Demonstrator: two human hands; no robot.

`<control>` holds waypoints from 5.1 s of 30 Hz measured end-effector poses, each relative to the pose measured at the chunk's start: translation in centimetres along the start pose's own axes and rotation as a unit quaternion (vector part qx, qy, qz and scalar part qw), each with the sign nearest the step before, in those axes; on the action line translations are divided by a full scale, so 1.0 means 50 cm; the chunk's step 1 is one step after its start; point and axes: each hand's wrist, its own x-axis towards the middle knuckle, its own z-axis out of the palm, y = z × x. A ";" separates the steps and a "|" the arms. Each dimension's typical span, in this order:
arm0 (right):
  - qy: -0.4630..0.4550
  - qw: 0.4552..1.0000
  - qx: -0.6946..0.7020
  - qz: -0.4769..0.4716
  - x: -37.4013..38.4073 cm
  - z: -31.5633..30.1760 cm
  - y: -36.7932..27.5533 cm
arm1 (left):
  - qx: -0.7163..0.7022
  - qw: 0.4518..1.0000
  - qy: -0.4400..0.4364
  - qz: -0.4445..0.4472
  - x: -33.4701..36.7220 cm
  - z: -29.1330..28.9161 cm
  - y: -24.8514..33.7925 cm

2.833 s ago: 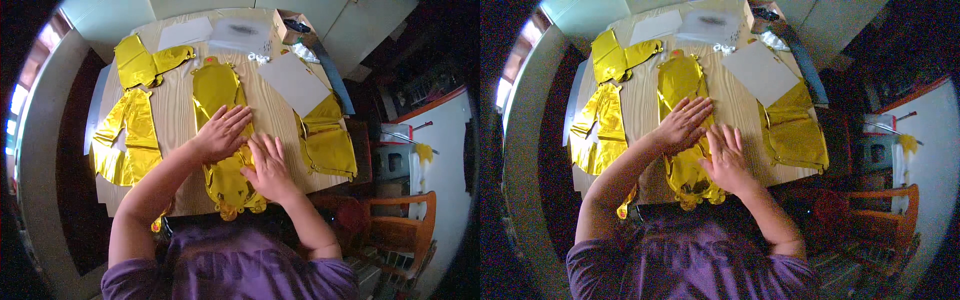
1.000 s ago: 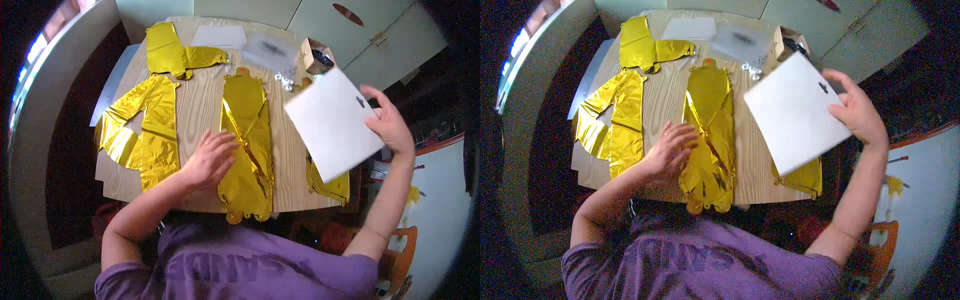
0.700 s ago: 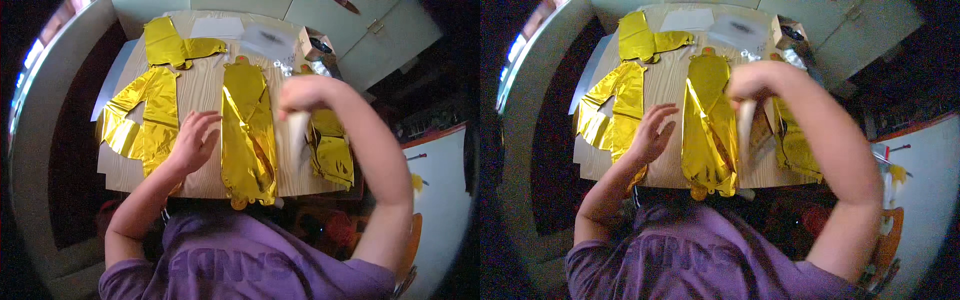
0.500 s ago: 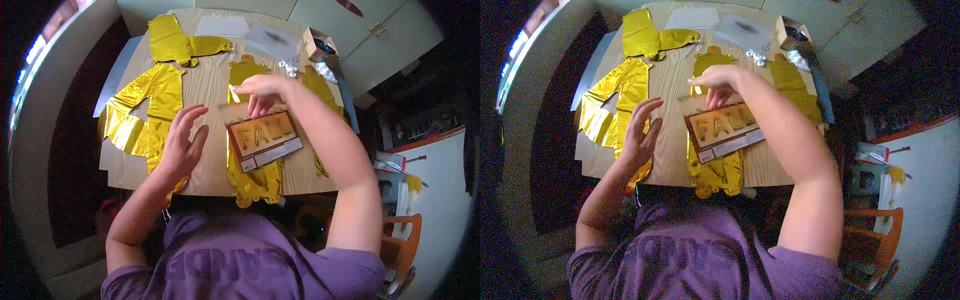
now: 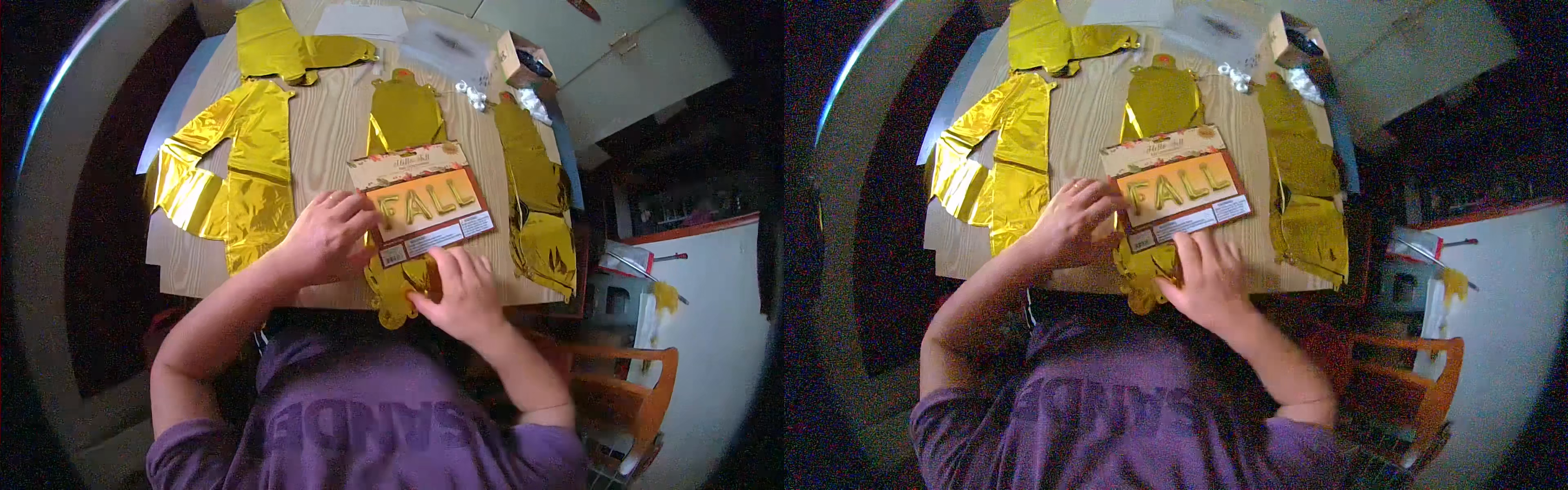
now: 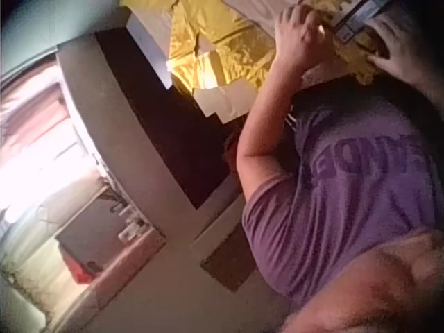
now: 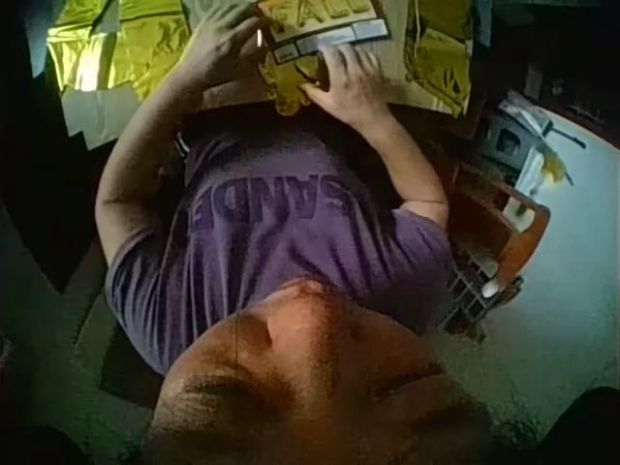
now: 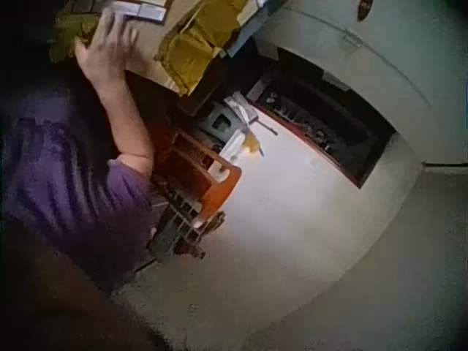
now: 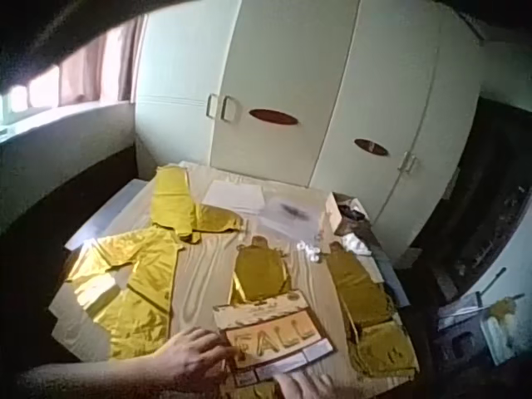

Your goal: Folding gold foil balloons and inserting paper packaging cards on a table.

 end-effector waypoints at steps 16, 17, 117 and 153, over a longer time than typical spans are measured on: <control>0.097 0.988 0.041 0.115 -0.042 0.075 -0.011 | 0.122 0.982 0.013 0.147 0.070 -0.009 -0.010; 0.113 0.984 0.060 0.125 -0.042 0.080 -0.009 | 0.131 0.975 0.061 0.169 0.071 -0.022 -0.017; 0.105 0.983 -0.137 -0.062 -0.124 0.078 -0.043 | 0.101 0.987 0.047 0.114 -0.146 0.099 0.122; 0.125 0.991 -0.016 -0.038 -0.117 0.010 0.004 | 0.035 0.987 -0.100 0.124 -0.093 0.014 0.058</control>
